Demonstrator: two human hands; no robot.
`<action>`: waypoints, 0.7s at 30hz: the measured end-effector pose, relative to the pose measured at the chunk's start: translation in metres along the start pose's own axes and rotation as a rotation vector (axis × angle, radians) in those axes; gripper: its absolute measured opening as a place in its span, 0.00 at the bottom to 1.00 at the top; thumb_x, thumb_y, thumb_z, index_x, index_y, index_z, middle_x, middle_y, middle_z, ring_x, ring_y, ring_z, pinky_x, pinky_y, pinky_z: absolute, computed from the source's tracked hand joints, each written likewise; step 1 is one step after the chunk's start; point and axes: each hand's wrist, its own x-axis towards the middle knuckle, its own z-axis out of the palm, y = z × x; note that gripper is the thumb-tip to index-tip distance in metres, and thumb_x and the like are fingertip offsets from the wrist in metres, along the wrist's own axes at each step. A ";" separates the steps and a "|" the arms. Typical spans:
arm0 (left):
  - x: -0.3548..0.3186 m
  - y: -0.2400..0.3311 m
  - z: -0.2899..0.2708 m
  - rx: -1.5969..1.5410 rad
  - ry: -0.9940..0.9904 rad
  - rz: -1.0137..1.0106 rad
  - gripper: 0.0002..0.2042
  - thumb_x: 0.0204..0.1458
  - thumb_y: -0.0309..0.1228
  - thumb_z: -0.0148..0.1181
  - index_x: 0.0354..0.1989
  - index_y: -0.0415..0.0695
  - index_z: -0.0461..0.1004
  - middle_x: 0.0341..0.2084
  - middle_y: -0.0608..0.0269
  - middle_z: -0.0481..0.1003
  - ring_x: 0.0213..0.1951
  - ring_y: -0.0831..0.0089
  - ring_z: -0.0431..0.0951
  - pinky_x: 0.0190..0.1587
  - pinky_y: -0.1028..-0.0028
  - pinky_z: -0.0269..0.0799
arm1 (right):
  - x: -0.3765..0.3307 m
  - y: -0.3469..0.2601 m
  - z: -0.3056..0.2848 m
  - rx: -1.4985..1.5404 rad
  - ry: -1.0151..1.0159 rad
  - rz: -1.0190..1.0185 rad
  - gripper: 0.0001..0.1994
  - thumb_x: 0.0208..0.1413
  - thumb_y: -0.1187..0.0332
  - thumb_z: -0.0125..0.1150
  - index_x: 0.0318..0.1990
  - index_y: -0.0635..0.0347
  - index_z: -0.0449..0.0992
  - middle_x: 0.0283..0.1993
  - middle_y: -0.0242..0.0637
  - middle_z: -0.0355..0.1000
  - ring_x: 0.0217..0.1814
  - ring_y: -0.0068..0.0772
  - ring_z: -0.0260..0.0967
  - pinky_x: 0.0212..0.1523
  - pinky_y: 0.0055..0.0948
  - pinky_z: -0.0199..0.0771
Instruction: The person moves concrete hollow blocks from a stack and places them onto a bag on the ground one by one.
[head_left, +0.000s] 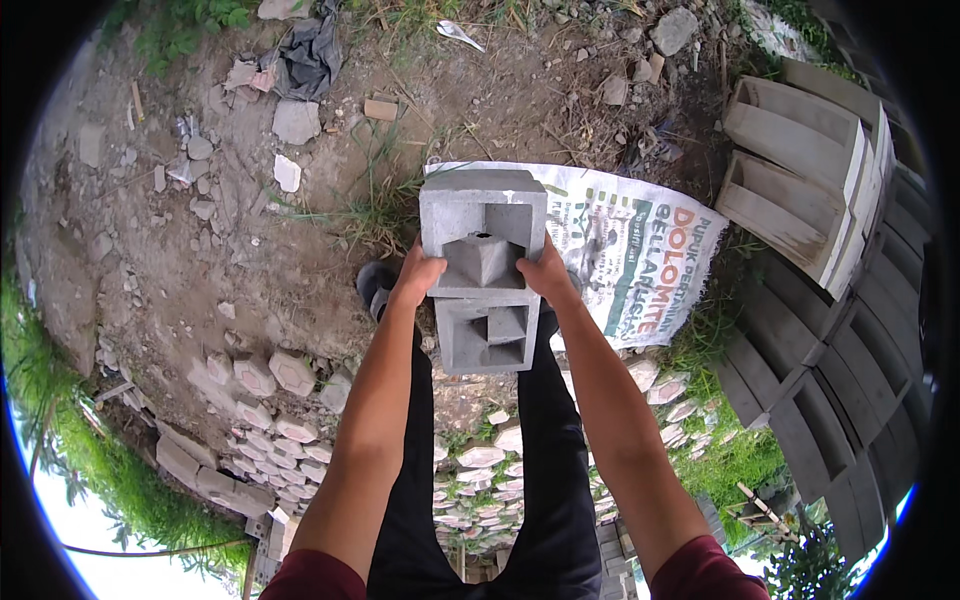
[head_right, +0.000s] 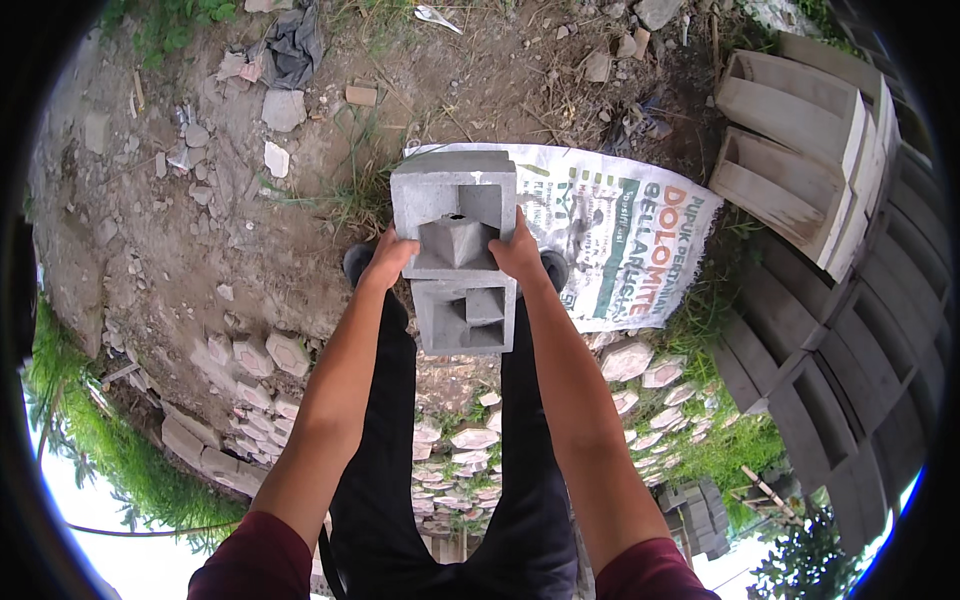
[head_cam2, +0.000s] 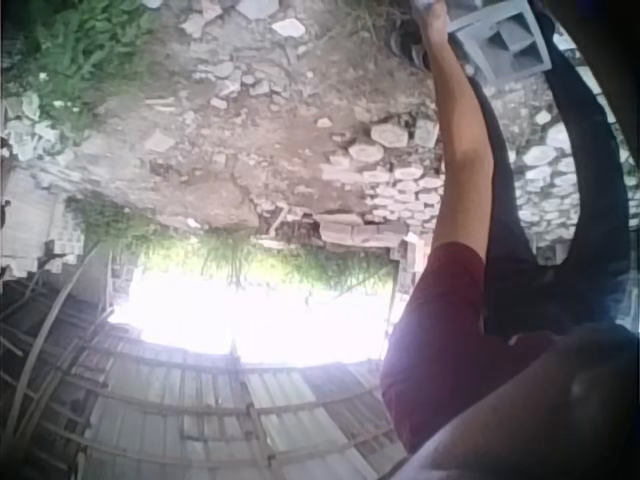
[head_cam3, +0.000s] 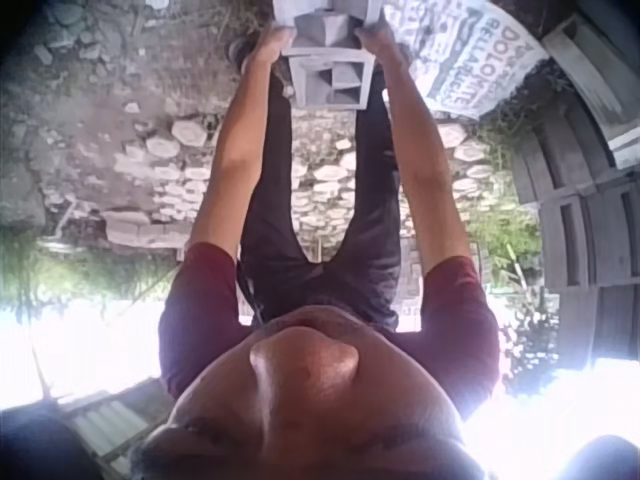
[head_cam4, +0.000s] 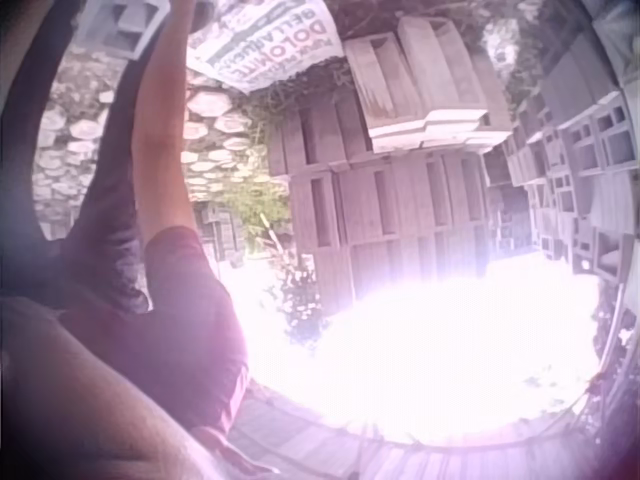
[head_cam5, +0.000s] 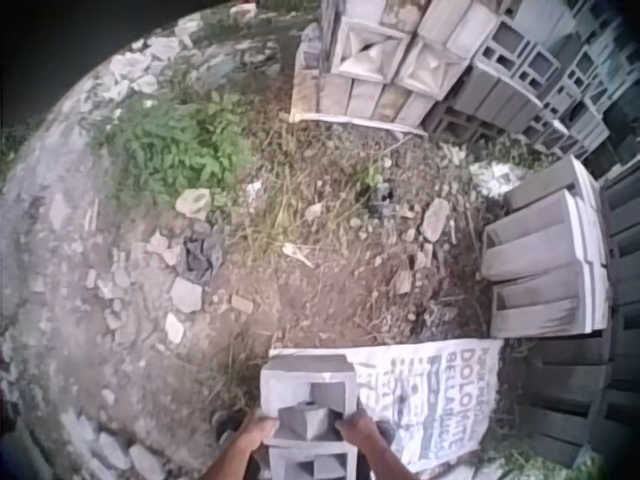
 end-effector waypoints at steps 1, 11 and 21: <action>0.000 -0.001 -0.002 -0.010 0.009 0.010 0.34 0.36 0.19 0.52 0.60 0.38 0.60 0.47 0.58 0.71 0.48 0.66 0.69 0.50 0.69 0.64 | 0.000 -0.002 0.002 0.000 -0.004 0.007 0.45 0.41 0.66 0.58 0.68 0.68 0.44 0.54 0.63 0.67 0.59 0.57 0.65 0.58 0.38 0.65; -0.007 0.004 0.004 -0.014 -0.013 -0.032 0.34 0.37 0.19 0.52 0.61 0.40 0.60 0.47 0.59 0.71 0.48 0.68 0.69 0.51 0.70 0.64 | -0.002 0.001 -0.003 -0.066 0.024 -0.006 0.44 0.41 0.66 0.59 0.68 0.66 0.46 0.52 0.61 0.69 0.57 0.57 0.66 0.58 0.39 0.66; -0.005 -0.003 -0.002 -0.071 -0.052 -0.022 0.37 0.38 0.18 0.50 0.64 0.42 0.55 0.48 0.60 0.70 0.48 0.68 0.68 0.50 0.71 0.64 | -0.004 -0.010 -0.005 -0.047 -0.004 -0.027 0.43 0.41 0.68 0.60 0.68 0.65 0.48 0.51 0.61 0.70 0.55 0.56 0.69 0.55 0.38 0.68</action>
